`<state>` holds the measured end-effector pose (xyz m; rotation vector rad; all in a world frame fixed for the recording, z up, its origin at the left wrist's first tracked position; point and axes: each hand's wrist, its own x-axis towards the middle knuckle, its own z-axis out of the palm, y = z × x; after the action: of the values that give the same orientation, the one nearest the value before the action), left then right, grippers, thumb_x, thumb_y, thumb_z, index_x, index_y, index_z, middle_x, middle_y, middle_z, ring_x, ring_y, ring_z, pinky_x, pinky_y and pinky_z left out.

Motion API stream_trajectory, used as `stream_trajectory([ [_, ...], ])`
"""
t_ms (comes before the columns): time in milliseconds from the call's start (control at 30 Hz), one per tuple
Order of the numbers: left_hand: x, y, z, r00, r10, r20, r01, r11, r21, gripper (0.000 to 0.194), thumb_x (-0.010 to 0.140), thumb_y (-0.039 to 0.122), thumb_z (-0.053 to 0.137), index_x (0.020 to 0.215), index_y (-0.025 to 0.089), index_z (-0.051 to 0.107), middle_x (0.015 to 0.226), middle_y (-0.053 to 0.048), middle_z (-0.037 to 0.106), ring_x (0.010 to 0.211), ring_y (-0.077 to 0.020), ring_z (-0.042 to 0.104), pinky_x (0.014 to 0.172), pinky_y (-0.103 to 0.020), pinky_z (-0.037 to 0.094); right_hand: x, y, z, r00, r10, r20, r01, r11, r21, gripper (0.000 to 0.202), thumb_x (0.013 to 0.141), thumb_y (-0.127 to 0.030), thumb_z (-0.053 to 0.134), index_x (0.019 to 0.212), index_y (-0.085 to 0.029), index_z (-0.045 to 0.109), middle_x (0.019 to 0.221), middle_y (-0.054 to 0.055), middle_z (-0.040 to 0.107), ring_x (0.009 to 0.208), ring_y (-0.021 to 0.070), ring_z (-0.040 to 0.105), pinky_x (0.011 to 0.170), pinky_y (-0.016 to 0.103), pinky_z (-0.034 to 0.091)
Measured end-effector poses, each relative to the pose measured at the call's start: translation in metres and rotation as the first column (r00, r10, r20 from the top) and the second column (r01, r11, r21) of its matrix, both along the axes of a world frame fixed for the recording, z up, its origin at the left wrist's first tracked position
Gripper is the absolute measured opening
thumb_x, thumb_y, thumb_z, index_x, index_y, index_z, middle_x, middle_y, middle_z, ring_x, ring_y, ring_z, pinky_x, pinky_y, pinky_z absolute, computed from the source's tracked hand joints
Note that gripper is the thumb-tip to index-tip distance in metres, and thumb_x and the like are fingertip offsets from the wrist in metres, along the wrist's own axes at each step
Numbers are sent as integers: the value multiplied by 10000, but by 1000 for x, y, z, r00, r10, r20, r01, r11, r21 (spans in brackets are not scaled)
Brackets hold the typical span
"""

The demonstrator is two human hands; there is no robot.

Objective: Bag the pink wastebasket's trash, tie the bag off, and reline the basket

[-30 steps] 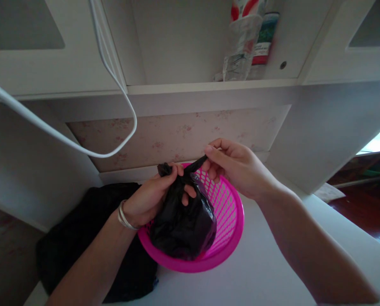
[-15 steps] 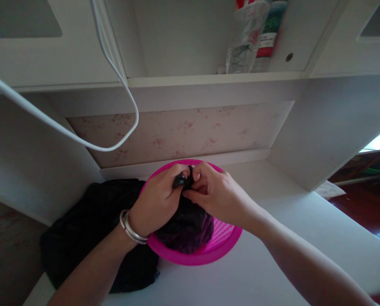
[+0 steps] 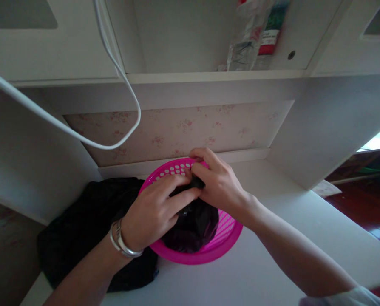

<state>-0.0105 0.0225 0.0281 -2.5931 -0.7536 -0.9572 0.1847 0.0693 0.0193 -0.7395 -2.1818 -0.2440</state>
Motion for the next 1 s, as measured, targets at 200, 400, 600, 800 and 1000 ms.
stream_trajectory([
  [200,-9,5,-2,995,-76,-58,81,992,99,332,946,50,440,1123,166,695,1098,-101,751,974,-208,712,867,-331,592,9,-2,0,994,99,-43,-107,952,-288,163,767,-37,545,822,-185,586,736,-7,652,637,114,559,570,229,389],
  [400,-23,10,-2,990,-128,-63,131,990,54,265,969,125,487,1119,184,697,1132,-105,768,1005,-232,730,877,-353,591,26,-3,18,934,223,-278,-357,591,-724,260,751,-381,811,873,-185,693,735,-17,653,649,117,567,579,238,445],
  [600,-27,15,-8,990,-135,-28,134,990,-48,416,934,67,502,1257,272,666,1280,-90,709,1099,-235,713,947,-376,572,34,7,11,772,75,-632,-613,353,-707,262,775,-303,805,978,-191,682,776,-7,732,682,104,650,643,230,508],
  [800,-50,19,-23,985,-134,110,153,970,-191,581,810,-96,455,1258,213,659,1380,-110,635,1249,-180,622,1052,-337,521,58,15,-1,865,-107,-491,-406,426,-809,291,722,-398,817,847,-154,718,753,38,733,674,140,656,628,263,504],
  [1000,-76,22,-45,988,26,152,22,951,-308,351,847,2,551,1063,224,717,1133,-42,778,1127,-208,701,1097,-447,489,97,31,-21,980,-157,-119,-9,569,-822,265,815,-451,672,859,-205,758,741,21,724,656,162,613,604,280,444],
])
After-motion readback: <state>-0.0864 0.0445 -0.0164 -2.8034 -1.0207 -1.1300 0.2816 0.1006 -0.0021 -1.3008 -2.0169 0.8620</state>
